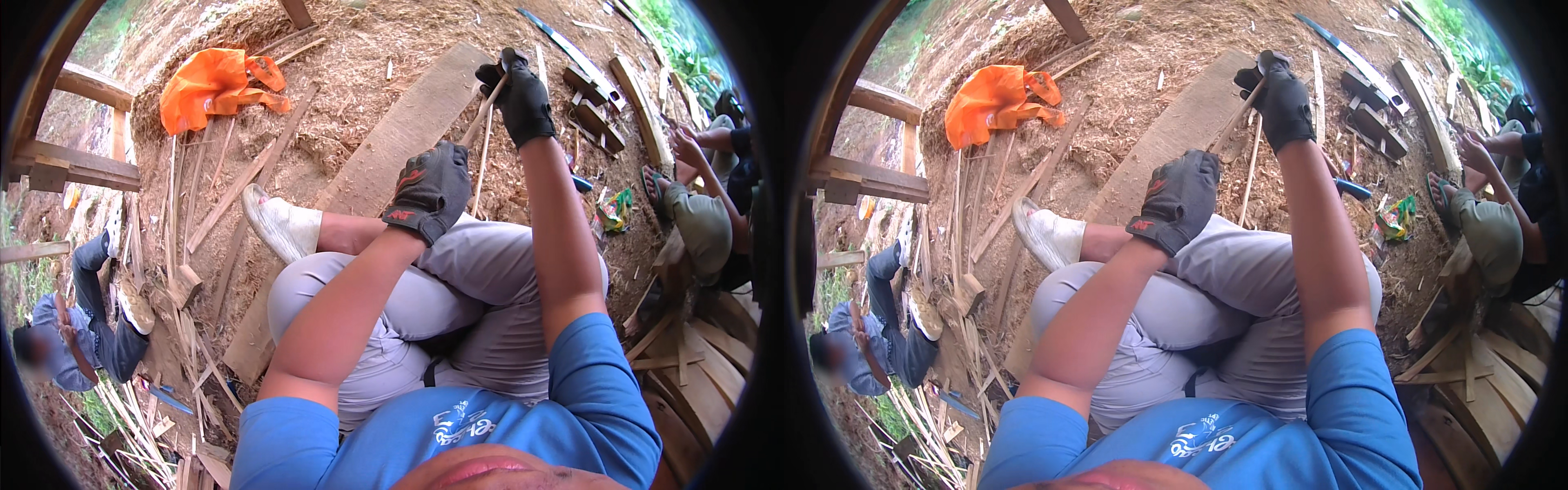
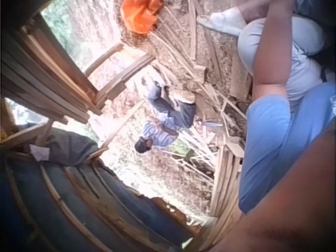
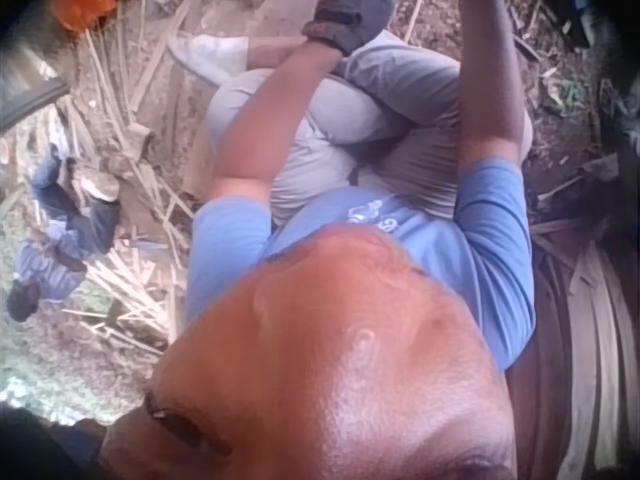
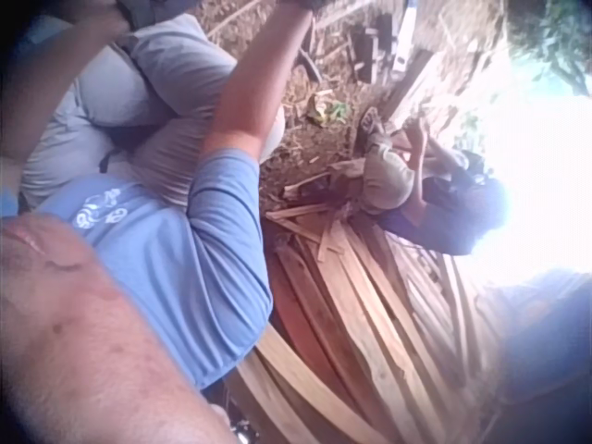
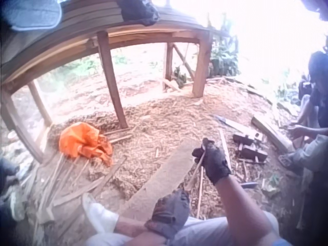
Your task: The person sits on the ground and uses a knife to sharpen a thin wooden stick. They repeatedly scrape the blade along the stick's length to remove shavings and refine the tip. The person holds the stick with both hands, rotating it to work on different sides.
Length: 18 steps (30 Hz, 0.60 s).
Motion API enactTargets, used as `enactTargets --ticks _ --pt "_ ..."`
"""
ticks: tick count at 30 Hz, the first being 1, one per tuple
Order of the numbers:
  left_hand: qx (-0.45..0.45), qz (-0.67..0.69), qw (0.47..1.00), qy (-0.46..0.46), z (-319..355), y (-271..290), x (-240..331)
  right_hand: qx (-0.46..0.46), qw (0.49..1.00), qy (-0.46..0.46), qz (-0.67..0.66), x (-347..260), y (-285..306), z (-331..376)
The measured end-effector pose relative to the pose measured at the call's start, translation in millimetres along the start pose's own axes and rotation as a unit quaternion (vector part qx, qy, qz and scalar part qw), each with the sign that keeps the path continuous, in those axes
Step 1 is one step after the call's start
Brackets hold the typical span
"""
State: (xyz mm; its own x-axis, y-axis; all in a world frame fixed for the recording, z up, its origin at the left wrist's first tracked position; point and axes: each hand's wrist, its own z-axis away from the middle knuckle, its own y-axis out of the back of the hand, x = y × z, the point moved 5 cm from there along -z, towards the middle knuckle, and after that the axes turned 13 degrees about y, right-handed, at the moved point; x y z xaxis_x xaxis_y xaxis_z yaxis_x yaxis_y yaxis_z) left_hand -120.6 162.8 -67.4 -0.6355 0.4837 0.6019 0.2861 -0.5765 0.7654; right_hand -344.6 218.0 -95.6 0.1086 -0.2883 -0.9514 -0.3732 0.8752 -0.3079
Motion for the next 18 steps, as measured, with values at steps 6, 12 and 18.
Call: enactTargets --ticks 6,12,18 --pt "0.019 -0.005 0.999 0.029 -8 10 -2 -0.047 0.998 -0.036 0.017 15 -33 28" --pt "0.055 0.028 0.995 0.076 -27 30 -18 -0.200 0.967 -0.051 0.153 14 -85 96" --pt "0.050 0.023 0.997 0.051 -30 34 -12 -0.181 0.977 0.015 0.109 21 -84 94"
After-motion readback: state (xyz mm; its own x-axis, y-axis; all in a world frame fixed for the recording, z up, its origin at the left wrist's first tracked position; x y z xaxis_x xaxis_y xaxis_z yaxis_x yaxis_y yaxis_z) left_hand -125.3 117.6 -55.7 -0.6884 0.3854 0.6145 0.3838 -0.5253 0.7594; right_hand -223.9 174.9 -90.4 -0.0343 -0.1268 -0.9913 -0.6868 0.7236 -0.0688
